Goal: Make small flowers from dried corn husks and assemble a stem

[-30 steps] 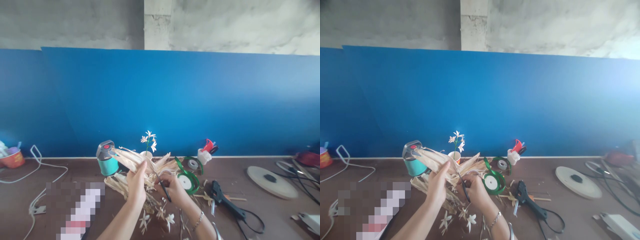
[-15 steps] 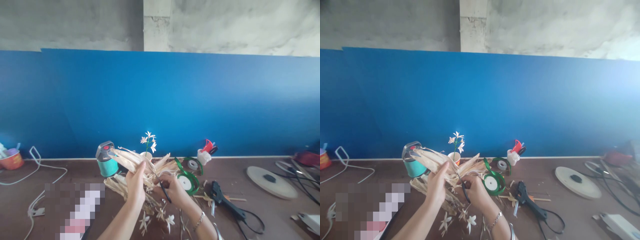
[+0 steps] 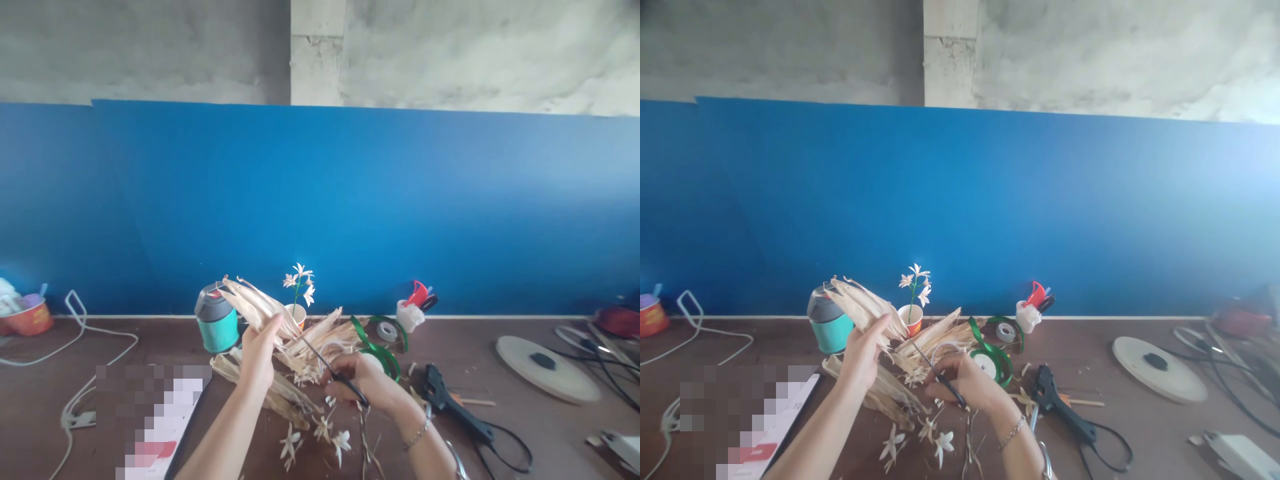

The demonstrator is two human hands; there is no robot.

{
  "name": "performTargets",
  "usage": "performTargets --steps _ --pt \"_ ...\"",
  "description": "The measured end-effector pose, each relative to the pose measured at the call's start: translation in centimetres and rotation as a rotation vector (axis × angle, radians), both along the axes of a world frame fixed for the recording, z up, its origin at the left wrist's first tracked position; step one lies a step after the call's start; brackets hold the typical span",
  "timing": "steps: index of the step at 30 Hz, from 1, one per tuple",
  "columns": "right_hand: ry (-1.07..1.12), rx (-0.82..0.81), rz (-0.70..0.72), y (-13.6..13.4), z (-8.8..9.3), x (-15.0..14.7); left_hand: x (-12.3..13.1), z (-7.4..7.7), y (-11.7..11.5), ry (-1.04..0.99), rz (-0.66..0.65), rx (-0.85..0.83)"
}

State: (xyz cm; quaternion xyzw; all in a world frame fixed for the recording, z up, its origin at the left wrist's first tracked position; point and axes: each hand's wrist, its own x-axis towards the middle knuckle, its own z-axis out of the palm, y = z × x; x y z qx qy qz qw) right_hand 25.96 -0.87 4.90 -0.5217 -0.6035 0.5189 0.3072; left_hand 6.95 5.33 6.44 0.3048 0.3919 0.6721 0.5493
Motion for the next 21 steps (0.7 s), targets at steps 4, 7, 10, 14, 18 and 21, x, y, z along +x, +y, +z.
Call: performTargets --steps 4,7,10,14,18,21 --pt "0.002 -0.007 -0.045 -0.15 0.52 -0.49 0.04 -0.25 -0.04 0.046 -0.055 -0.028" --pt "-0.007 -0.017 -0.070 -0.24 0.74 -0.79 0.15 -0.26 -0.17 0.073 -0.093 -0.046" --pt "-0.007 -0.013 -0.074 -0.32 0.85 -0.85 0.18 -0.01 -0.28 0.074 -0.127 -0.063" --pt "0.013 -0.022 -0.054 -0.31 0.78 -0.70 0.14 0.17 -0.26 0.067 -0.121 -0.075" --pt "0.039 -0.035 -0.034 -0.18 0.55 -0.68 0.17 -0.26 -0.07 0.066 -0.097 -0.062" --pt "0.024 -0.042 -0.040 -0.10 0.44 -0.78 0.22 -0.63 0.02 0.069 -0.108 -0.064"
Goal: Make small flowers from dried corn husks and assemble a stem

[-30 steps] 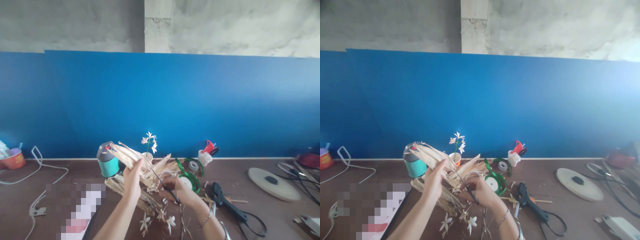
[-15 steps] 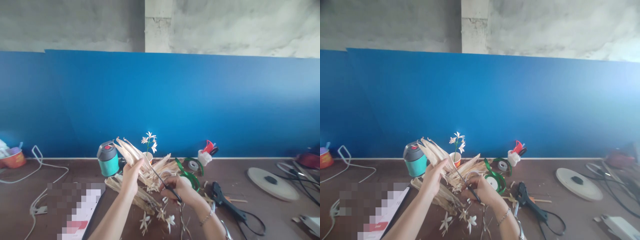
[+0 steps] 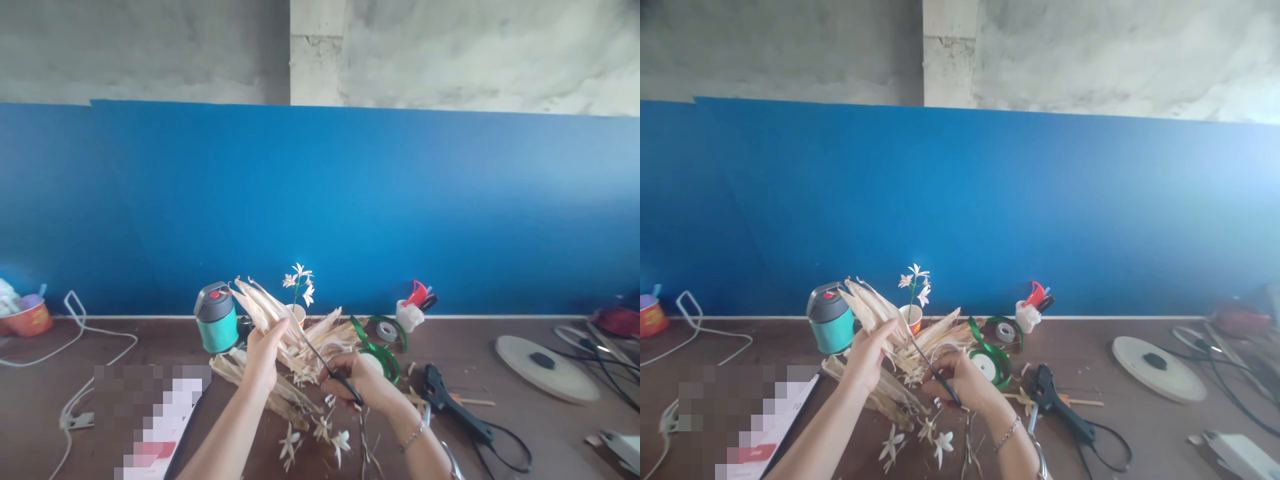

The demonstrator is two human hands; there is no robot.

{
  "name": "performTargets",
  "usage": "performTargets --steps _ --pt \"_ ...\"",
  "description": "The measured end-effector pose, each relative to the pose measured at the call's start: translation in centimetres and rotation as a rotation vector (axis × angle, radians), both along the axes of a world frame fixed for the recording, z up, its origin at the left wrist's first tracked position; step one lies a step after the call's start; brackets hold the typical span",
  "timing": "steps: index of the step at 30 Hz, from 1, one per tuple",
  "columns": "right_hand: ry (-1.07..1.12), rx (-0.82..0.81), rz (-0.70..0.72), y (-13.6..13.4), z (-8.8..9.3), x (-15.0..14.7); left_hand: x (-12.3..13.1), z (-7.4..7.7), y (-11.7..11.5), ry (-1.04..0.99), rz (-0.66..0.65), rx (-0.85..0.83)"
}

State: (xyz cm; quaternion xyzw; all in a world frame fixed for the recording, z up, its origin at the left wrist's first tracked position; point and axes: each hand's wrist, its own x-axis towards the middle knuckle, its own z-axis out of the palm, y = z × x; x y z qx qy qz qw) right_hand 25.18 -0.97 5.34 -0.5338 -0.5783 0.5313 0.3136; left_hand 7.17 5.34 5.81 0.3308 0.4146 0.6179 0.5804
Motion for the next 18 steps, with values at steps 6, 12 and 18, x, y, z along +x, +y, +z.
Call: performTargets --steps 6,12,18 --pt "-0.033 0.012 -0.031 0.1 0.0 -0.1 0.1 0.2 -0.2 0.000 -0.014 -0.022" --pt "-0.075 0.016 -0.037 -0.2 0.2 0.0 0.1 1.1 -0.6 0.011 -0.039 -0.068" --pt "-0.068 0.026 -0.019 0.0 0.0 0.2 0.1 1.8 -0.8 -0.003 -0.064 -0.095"
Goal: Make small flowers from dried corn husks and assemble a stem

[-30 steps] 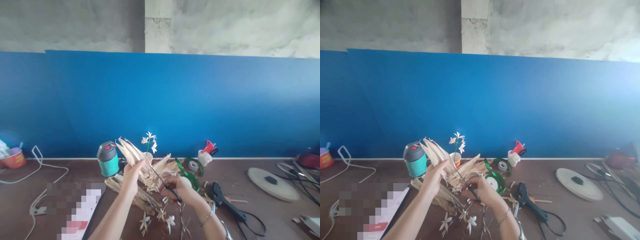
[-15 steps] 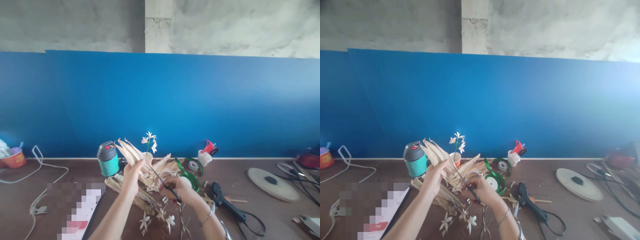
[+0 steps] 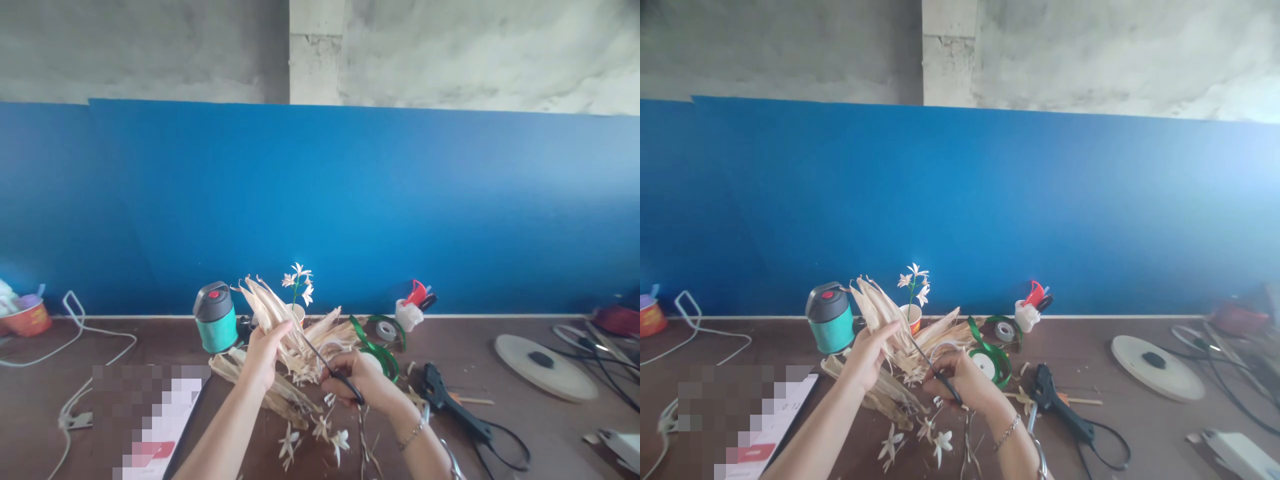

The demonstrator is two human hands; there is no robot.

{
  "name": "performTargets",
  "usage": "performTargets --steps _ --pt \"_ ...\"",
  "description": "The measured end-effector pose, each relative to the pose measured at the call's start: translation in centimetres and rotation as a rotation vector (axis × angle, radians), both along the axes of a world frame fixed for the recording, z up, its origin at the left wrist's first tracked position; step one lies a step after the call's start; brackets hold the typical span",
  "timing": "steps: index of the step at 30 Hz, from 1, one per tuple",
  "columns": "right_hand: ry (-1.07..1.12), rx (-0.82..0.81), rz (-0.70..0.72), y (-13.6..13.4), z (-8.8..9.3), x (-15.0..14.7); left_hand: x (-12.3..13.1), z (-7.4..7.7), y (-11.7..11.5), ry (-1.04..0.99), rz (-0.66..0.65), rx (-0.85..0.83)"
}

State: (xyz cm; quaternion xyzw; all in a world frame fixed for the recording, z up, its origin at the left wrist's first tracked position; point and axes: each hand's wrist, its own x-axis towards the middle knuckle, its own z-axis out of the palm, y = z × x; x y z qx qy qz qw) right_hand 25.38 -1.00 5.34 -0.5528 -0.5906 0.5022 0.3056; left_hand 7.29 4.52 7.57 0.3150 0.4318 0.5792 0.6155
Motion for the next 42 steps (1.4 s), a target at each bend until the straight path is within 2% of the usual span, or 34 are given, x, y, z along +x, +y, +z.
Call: performTargets --steps 5,21,25,28,30,34,36,38,42 --pt "0.051 -0.012 0.005 0.0 -0.1 0.1 -0.2 -0.2 0.2 -0.001 -0.034 -0.008" --pt "-0.006 0.021 0.008 0.0 -0.5 0.2 -0.3 -0.6 0.4 0.008 -0.075 -0.022" --pt "-0.055 0.009 0.029 0.1 -0.8 0.8 -0.2 -1.1 0.6 0.040 -0.050 0.005" --pt "-0.101 -0.017 0.104 0.1 -0.8 1.7 -0.2 -1.6 0.9 0.060 -0.002 0.042" --pt "-0.230 0.010 0.114 0.1 -0.6 2.2 -0.2 -1.8 1.1 0.059 0.038 0.064" --pt "-0.774 0.193 -0.136 0.3 -0.5 1.6 0.0 -2.0 1.0 0.092 0.104 0.090" --pt "-0.943 0.182 -0.228 0.3 -0.9 0.5 0.3 -2.1 0.8 0.105 0.091 0.100" --pt "-0.977 0.198 -0.274 0.4 -1.7 -0.7 0.7 -2.4 0.4 0.096 0.045 0.112" --pt "-0.937 0.422 -0.360 0.5 -3.5 -2.0 1.6 -3.0 -0.4 0.057 -0.040 0.102"
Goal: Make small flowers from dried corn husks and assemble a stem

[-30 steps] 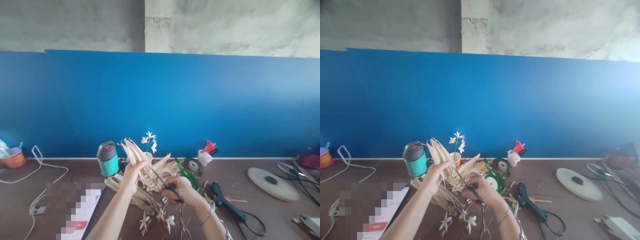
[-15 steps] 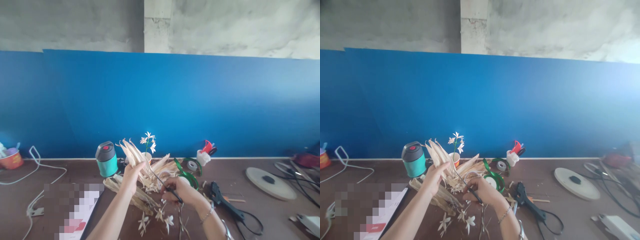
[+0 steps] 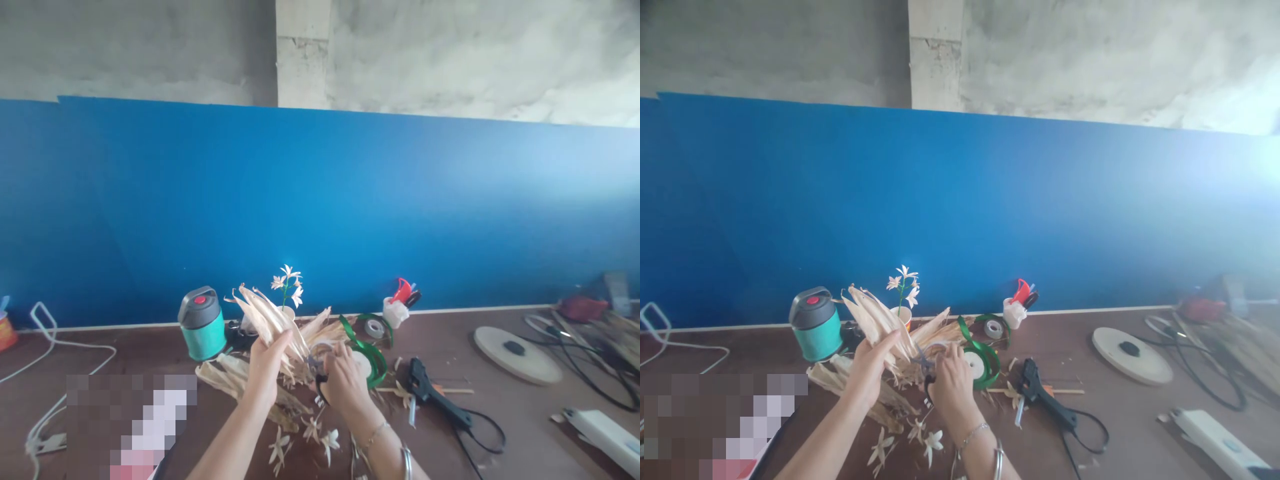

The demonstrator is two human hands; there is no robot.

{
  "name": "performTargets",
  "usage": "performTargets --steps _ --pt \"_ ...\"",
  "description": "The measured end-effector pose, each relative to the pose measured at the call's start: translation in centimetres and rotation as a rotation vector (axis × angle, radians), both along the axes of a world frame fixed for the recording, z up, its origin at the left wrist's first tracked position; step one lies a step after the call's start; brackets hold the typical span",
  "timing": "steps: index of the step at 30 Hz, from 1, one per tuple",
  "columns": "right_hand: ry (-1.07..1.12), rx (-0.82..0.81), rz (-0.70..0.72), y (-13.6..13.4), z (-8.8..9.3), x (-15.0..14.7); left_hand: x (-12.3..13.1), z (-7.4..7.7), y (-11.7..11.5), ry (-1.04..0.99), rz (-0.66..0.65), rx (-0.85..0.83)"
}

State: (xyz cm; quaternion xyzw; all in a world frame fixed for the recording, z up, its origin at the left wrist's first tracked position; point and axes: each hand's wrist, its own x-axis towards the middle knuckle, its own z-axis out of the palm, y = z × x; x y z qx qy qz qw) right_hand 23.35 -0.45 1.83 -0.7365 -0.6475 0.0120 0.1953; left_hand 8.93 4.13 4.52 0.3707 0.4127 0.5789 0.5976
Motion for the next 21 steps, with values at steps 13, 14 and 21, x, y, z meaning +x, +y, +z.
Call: performTargets --steps 13,14,21 --pt "0.494 -0.164 0.050 1.4 0.0 1.2 1.2 0.3 -1.2 -0.033 -0.009 -0.043" --pt "0.498 -0.090 0.049 1.3 0.2 1.2 1.3 0.4 -1.3 -0.043 0.003 -0.044" --pt "1.259 -0.181 0.222 0.8 2.0 -0.1 1.6 0.7 -1.9 -0.056 0.075 -0.014"
